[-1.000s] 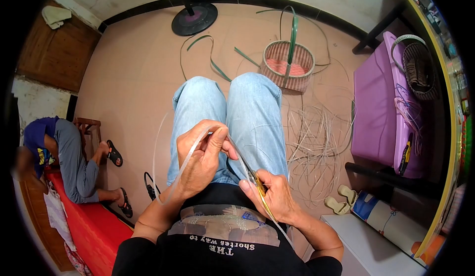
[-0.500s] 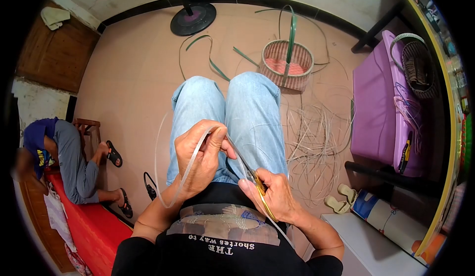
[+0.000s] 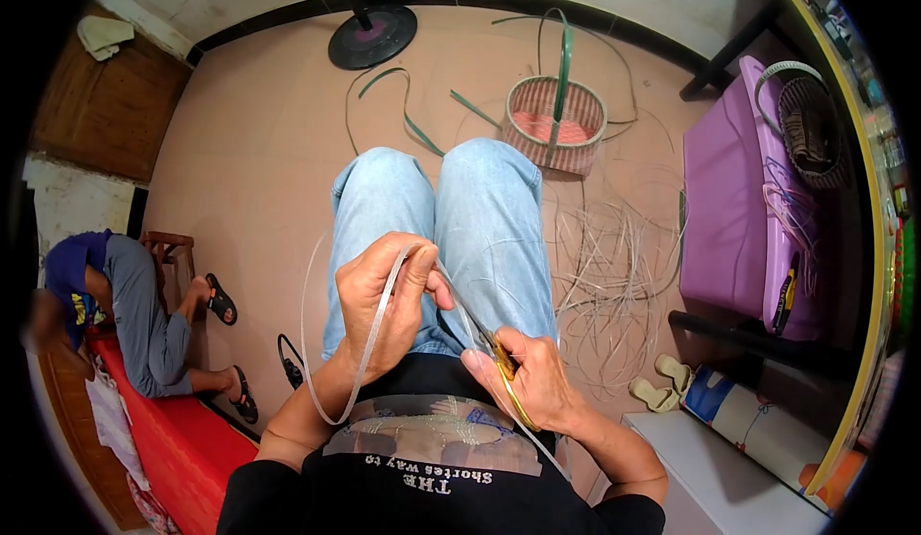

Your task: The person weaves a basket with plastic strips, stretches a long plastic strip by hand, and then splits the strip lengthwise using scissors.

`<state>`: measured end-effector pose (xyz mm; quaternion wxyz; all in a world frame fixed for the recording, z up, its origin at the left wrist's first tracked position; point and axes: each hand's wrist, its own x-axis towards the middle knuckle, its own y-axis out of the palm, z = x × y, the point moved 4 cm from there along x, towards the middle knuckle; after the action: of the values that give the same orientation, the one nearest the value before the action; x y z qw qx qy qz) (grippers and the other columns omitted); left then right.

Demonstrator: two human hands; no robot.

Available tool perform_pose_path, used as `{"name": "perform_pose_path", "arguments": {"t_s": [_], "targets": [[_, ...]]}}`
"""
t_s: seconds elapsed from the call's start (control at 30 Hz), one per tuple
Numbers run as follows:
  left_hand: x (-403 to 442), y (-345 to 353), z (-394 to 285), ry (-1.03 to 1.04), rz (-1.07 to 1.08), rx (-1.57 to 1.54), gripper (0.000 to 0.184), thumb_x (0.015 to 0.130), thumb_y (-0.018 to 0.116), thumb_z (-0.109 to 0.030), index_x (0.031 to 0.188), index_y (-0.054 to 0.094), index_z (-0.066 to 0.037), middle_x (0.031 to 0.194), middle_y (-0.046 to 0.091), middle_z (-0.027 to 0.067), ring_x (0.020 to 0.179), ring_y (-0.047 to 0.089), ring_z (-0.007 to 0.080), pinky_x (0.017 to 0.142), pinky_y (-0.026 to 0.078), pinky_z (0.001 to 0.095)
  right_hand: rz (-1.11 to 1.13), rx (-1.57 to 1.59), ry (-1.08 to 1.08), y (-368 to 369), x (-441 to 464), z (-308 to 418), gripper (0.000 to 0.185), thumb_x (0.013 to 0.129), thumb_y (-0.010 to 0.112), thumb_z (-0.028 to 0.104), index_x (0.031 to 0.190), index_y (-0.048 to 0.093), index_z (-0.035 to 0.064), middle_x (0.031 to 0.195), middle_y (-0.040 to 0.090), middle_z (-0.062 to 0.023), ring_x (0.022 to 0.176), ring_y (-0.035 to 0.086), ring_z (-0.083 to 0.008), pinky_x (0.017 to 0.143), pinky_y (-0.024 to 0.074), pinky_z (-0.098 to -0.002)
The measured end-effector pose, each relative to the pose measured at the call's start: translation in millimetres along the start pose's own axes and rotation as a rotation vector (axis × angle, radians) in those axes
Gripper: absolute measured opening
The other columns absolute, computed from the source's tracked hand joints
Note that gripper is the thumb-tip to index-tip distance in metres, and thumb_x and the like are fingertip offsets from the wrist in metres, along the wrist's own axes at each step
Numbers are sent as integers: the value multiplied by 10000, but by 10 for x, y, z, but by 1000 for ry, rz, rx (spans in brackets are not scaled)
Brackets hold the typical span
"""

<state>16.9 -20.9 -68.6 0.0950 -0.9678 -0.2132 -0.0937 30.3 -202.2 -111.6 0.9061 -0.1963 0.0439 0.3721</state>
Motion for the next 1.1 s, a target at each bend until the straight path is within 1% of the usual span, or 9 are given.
{"name": "perform_pose_path", "arguments": {"t_s": [0.37, 0.47, 0.67, 0.87, 0.97, 1.1], "targets": [[6, 21, -33, -26, -19, -34, 97, 942, 553, -7, 880, 577, 64, 666, 586, 74, 558, 622, 139, 490, 483, 231, -40, 11, -22, 26, -7, 31, 471, 865, 687, 306, 599, 419, 26, 467, 319, -77, 463, 292, -117, 409, 295, -335], [9, 22, -17, -44, -25, -59, 95, 931, 571, -14, 859, 573, 48, 672, 579, 72, 540, 616, 126, 464, 471, 240, -39, 16, -16, 19, -4, 57, 478, 869, 682, 320, 596, 422, 25, 464, 323, -74, 462, 295, -115, 409, 298, -336], [10, 24, 1, -150, -27, -128, 173, 955, 552, -62, 815, 575, 37, 596, 589, 60, 525, 604, 112, 461, 450, 230, -47, 19, -23, 23, -5, 54, 480, 874, 675, 329, 596, 433, 23, 462, 338, -72, 459, 304, -113, 409, 304, -335], [17, 21, 20, -180, -4, -175, 188, 961, 546, -74, 811, 577, 34, 599, 597, 68, 516, 593, 107, 464, 438, 228, -66, 48, 7, 54, -17, 2, 479, 872, 680, 315, 582, 434, 23, 461, 341, -74, 456, 307, -112, 409, 307, -334], [12, 9, 28, -239, 65, -187, 172, 972, 531, -78, 861, 545, 53, 699, 573, 79, 587, 625, 147, 530, 494, 240, -77, 61, 18, 75, -23, -30, 478, 870, 683, 305, 578, 433, 21, 459, 342, -74, 456, 307, -113, 410, 308, -334], [20, 10, 43, -200, 74, -190, 173, 974, 529, -86, 878, 539, 58, 702, 573, 78, 577, 634, 156, 510, 501, 243, -84, 47, 12, 76, -23, -39, 473, 869, 684, 294, 576, 437, 16, 456, 342, -73, 455, 306, -113, 412, 311, -333]]}}
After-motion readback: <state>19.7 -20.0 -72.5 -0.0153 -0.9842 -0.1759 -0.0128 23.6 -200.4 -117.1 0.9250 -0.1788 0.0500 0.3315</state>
